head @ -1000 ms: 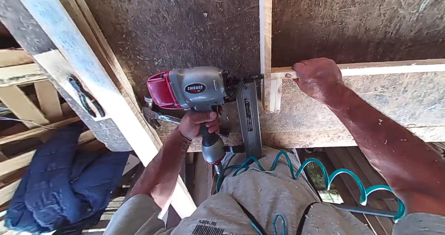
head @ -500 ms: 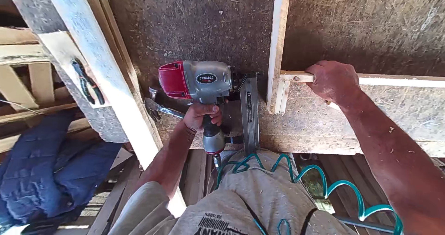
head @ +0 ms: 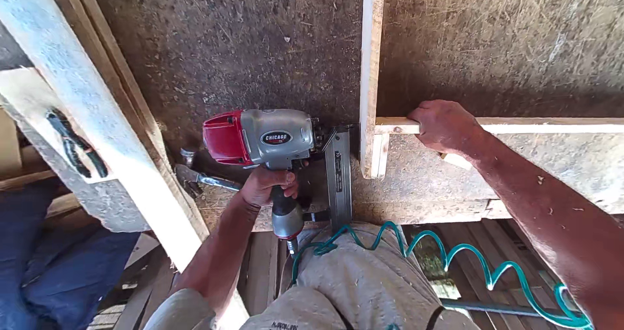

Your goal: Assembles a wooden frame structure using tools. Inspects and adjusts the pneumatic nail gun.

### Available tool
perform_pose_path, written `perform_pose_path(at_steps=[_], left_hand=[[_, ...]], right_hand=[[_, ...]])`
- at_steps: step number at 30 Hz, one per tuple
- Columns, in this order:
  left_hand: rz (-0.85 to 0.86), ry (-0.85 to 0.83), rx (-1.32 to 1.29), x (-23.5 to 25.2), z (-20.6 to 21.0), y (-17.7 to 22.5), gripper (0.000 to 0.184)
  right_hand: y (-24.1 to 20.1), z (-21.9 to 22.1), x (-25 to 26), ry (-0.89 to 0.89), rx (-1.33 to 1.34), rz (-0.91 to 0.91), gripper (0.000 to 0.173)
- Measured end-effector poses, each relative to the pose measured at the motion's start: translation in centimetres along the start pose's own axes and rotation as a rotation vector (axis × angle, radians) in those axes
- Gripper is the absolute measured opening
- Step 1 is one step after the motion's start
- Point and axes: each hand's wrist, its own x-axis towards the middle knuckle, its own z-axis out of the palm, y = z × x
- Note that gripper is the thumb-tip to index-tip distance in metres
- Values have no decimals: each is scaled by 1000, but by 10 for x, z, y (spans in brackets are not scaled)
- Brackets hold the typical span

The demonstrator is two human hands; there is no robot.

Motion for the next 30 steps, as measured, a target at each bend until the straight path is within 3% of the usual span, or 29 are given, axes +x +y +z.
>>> perform_pose_path(at_steps=[18, 24, 30], left_hand=[[-31, 24, -46, 3, 1, 5, 25], [-4, -54, -131, 2, -3, -8, 35], [-16, -105, -123, 3, 0, -2, 34]], right_hand=[[0, 5, -2, 127, -5, -29, 20], [-1, 5, -2, 143, -6, -22, 20], [-1, 5, -4, 157, 10, -28, 21]])
